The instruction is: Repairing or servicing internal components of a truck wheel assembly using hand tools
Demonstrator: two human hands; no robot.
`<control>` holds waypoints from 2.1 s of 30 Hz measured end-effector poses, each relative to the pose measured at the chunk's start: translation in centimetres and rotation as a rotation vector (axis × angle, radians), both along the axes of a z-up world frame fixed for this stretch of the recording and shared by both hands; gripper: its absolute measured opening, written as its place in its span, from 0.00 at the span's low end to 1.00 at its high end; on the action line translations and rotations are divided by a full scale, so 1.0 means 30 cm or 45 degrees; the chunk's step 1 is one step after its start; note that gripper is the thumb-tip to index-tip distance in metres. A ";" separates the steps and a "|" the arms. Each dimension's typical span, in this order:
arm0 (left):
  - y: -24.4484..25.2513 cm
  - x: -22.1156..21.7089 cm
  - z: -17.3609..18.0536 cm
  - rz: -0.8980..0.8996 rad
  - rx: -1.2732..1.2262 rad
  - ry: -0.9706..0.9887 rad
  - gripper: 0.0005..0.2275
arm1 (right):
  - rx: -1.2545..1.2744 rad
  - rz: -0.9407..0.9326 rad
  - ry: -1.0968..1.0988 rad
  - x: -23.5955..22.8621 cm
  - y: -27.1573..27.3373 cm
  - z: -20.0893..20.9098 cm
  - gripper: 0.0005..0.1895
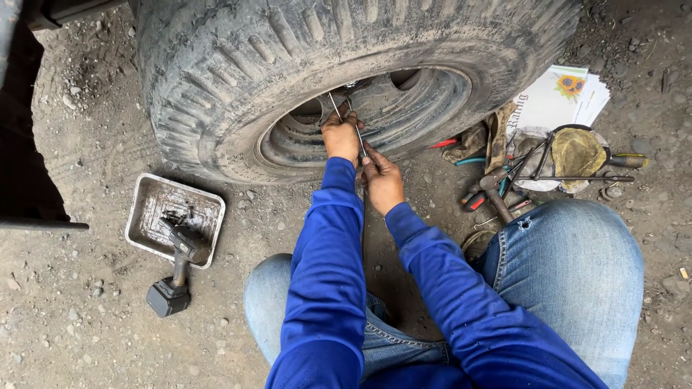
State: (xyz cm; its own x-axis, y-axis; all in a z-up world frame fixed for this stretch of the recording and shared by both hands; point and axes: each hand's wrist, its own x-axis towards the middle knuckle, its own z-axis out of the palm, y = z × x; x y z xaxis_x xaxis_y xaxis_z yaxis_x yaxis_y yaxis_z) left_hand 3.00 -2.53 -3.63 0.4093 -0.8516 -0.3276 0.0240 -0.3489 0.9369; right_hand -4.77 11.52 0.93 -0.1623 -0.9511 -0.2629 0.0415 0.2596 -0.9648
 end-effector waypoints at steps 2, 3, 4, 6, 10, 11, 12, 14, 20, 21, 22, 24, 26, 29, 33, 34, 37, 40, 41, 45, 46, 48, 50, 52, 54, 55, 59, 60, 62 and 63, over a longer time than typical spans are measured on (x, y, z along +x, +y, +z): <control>-0.004 0.011 -0.018 -0.005 0.011 -0.053 0.16 | -0.006 0.013 0.028 0.002 0.006 0.017 0.18; -0.020 0.005 -0.023 -0.023 0.011 -0.100 0.15 | -0.023 0.013 0.062 -0.006 -0.003 0.028 0.18; 0.000 -0.001 -0.001 -0.026 0.009 -0.098 0.15 | -0.024 0.010 0.064 -0.008 0.002 0.029 0.18; 0.034 -0.009 0.048 -0.017 0.019 -0.090 0.15 | -0.023 0.018 0.096 -0.009 0.004 0.034 0.18; 0.057 -0.008 0.090 -0.030 0.027 -0.128 0.15 | -0.011 0.019 0.161 -0.001 0.012 0.022 0.18; 0.071 -0.012 0.125 -0.022 0.042 -0.125 0.15 | -0.007 0.021 0.149 -0.001 0.013 0.034 0.18; 0.085 -0.017 0.160 -0.014 0.057 -0.122 0.15 | -0.004 0.023 0.136 -0.001 0.014 0.046 0.18; 0.050 -0.005 0.095 -0.019 0.045 -0.131 0.16 | -0.006 0.019 0.129 0.003 0.011 0.042 0.18; 0.075 -0.020 0.153 -0.005 0.005 -0.075 0.16 | -0.040 0.006 0.096 -0.001 0.008 0.046 0.18; 0.072 -0.016 0.146 -0.006 -0.007 -0.071 0.17 | -0.046 0.007 0.091 0.001 0.007 0.052 0.19; 0.054 -0.010 0.118 -0.004 -0.007 -0.071 0.17 | -0.046 0.009 0.091 0.002 0.007 0.061 0.19; 0.022 -0.003 0.062 -0.013 -0.003 -0.032 0.16 | -0.012 0.020 0.094 0.000 0.008 0.078 0.19; 0.012 -0.007 0.063 -0.013 0.013 -0.033 0.16 | 0.007 0.016 0.100 -0.004 0.005 0.101 0.18; 0.006 -0.009 0.084 -0.012 0.030 -0.016 0.15 | 0.010 0.005 0.112 -0.009 -0.003 0.126 0.18; 0.048 -0.021 0.171 -0.003 0.044 0.054 0.14 | -0.134 -0.016 0.204 -0.012 -0.023 0.025 0.18; 0.037 -0.017 0.118 -0.001 0.036 0.050 0.14 | -0.143 -0.015 0.199 -0.002 -0.017 0.006 0.18; 0.010 0.000 0.003 0.017 0.008 -0.061 0.12 | -0.108 -0.086 0.173 0.032 -0.002 -0.047 0.18; -0.001 0.012 0.042 -0.035 0.026 -0.193 0.14 | -0.129 -0.154 0.198 0.062 -0.022 -0.079 0.18; 0.027 0.013 0.070 -0.057 0.043 -0.187 0.14 | -0.120 -0.179 0.108 0.073 -0.015 -0.098 0.17; 0.010 0.035 -0.030 -0.072 -0.002 -0.033 0.13 | -0.010 -0.295 -0.438 0.105 -0.013 -0.192 0.17; 0.017 0.032 0.008 -0.066 -0.006 -0.032 0.13 | -0.014 -0.288 -0.438 0.085 -0.020 -0.148 0.17; 0.062 0.004 0.070 -0.042 0.017 0.002 0.14 | 0.111 -0.117 -0.667 0.025 0.001 -0.064 0.16; 0.088 -0.017 0.175 -0.044 0.008 0.013 0.14 | 0.145 -0.079 -0.817 -0.011 -0.006 -0.021 0.17; 0.112 -0.032 0.225 -0.046 0.012 0.024 0.14 | 0.190 -0.043 -0.967 -0.034 0.002 0.007 0.19; 0.110 -0.033 0.227 -0.062 0.023 0.023 0.15 | 0.165 -0.049 -0.936 -0.032 0.002 0.020 0.18; 0.069 -0.013 0.107 -0.057 0.029 0.025 0.15 | 0.173 -0.047 -0.934 -0.006 0.000 -0.020 0.18; 0.012 0.039 -0.066 -0.079 0.010 -0.088 0.15 | 0.011 -0.140 -0.489 0.063 -0.010 -0.146 0.17; 0.027 0.037 -0.037 -0.094 0.041 -0.199 0.16 | -0.016 -0.113 -0.345 0.067 -0.008 -0.172 0.17; 0.036 0.047 0.000 -0.059 0.016 -0.149 0.15 | -0.032 -0.104 -0.308 0.071 -0.006 -0.152 0.17; 0.041 0.047 0.016 -0.034 -0.008 -0.094 0.15 | -0.046 -0.105 -0.267 0.070 -0.004 -0.144 0.17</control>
State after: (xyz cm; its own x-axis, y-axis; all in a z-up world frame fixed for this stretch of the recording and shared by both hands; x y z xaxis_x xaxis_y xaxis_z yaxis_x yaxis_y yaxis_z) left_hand 4.40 -1.29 -3.16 0.4097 -0.8643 -0.2918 -0.0546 -0.3425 0.9379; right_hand -2.67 11.41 -3.39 -0.1854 -0.9463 -0.2648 0.2621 0.2121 -0.9414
